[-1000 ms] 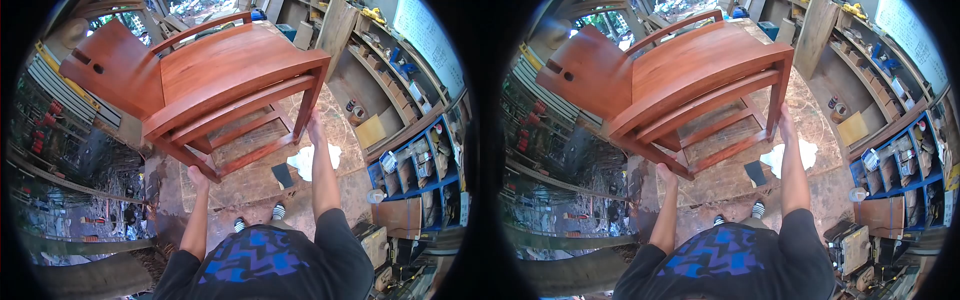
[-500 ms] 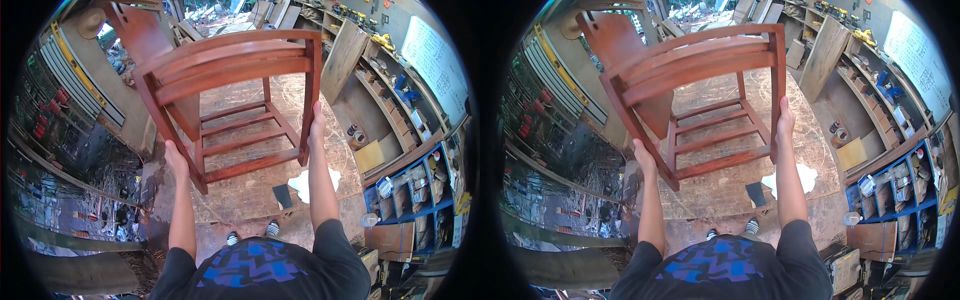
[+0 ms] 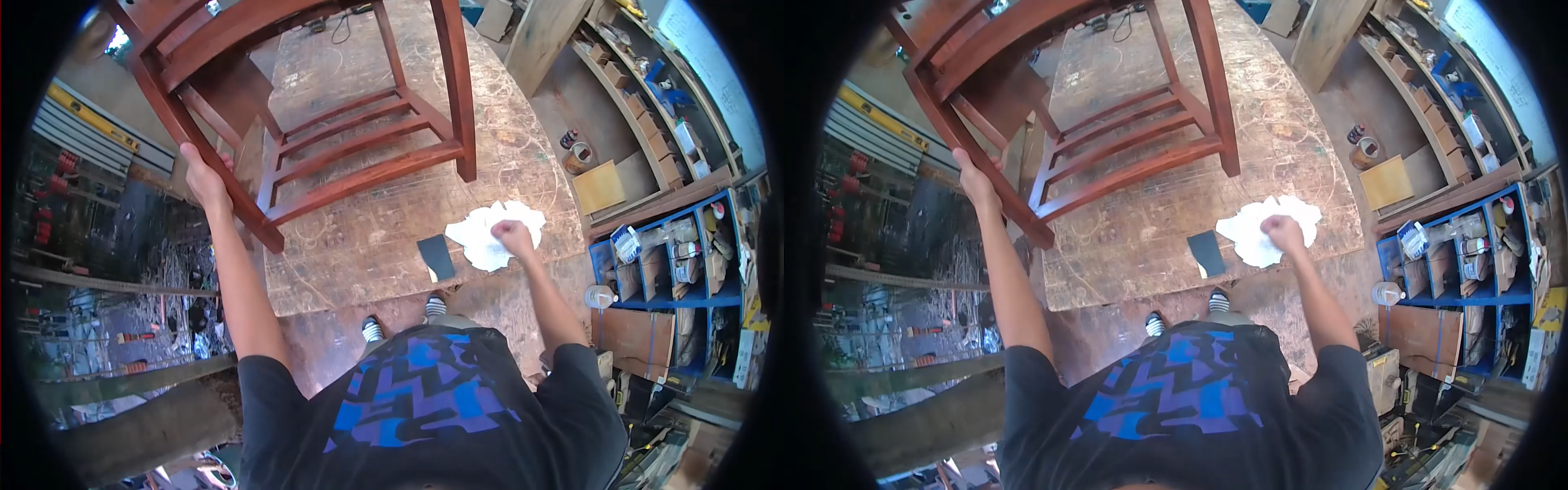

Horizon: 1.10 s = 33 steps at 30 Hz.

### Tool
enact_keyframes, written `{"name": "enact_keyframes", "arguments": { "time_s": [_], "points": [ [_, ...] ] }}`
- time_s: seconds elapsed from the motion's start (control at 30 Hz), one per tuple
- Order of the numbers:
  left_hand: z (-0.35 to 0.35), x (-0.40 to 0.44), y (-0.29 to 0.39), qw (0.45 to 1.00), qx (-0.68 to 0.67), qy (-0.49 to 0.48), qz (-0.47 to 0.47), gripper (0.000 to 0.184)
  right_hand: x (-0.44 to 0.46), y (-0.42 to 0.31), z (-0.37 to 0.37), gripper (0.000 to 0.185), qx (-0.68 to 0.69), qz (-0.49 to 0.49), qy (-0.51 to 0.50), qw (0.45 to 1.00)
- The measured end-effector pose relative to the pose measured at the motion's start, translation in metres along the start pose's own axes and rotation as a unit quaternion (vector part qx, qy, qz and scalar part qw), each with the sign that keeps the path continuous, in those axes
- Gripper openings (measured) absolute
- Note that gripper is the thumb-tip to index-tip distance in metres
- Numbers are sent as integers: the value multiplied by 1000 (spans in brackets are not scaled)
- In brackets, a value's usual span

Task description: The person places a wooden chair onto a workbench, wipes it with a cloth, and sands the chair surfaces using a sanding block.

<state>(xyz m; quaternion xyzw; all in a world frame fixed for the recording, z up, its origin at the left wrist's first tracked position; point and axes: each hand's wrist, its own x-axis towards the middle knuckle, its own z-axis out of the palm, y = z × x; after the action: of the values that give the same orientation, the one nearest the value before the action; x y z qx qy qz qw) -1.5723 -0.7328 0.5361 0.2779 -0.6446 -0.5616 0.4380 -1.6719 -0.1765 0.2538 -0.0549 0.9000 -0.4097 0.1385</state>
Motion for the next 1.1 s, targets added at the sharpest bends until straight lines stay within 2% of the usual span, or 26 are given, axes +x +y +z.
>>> {"name": "enact_keyframes", "arguments": {
  "time_s": [0.07, 0.1, 0.13, 0.23, 0.33, 0.43, 0.47, 0.57, 0.7, 0.8, 0.9, 1.0, 1.1],
  "points": [
    [2, 3, 3, 1000, 9, 0, 1, 80, -30, 8, 39, 12, 52, -19, -55, 997],
    [5, 7, 6, 1000, 13, -1, 4, 81, -48, -25, 46, 14, 16, -3, -60, 998],
    [6, 9, 9, 1000, 19, 0, -2, 81, -51, -27, 67, 19, -20, -16, -34, 999],
    [8, 23, 7, 1000, 26, -3, 9, 82, -60, -71, 84, 36, -133, 3, -92, 987],
    [11, 27, 11, 999, 44, -4, 0, 81, -65, -82, 94, 61, -75, -45, -91, 992],
    [12, 27, 12, 999, 51, -2, 3, 82, -87, -88, 99, 75, -239, -270, -32, 932],
    [11, 27, 12, 999, 50, -4, 7, 83, -89, -87, 103, 81, -242, -244, -49, 938],
    [14, 30, 16, 999, 43, 0, 12, 82, -73, -79, 109, 81, -214, -248, -50, 943],
    [16, 32, 20, 999, 25, -10, 16, 82, -72, -88, 111, 64, -182, -198, -34, 962],
    [16, 36, 19, 999, 28, -8, 16, 81, -78, -93, 120, 60, -208, -209, 15, 955],
    [16, 36, 18, 999, 28, -9, 15, 80, -76, -98, 116, 58, -176, -144, -18, 974],
    [15, 36, 18, 999, 36, -11, 10, 80, -78, -100, 117, 51, -179, -156, 28, 971],
    [17, 39, 19, 999, 30, -11, 14, 80, -64, -85, 108, 41, -63, -38, 65, 995]
  ]
}}
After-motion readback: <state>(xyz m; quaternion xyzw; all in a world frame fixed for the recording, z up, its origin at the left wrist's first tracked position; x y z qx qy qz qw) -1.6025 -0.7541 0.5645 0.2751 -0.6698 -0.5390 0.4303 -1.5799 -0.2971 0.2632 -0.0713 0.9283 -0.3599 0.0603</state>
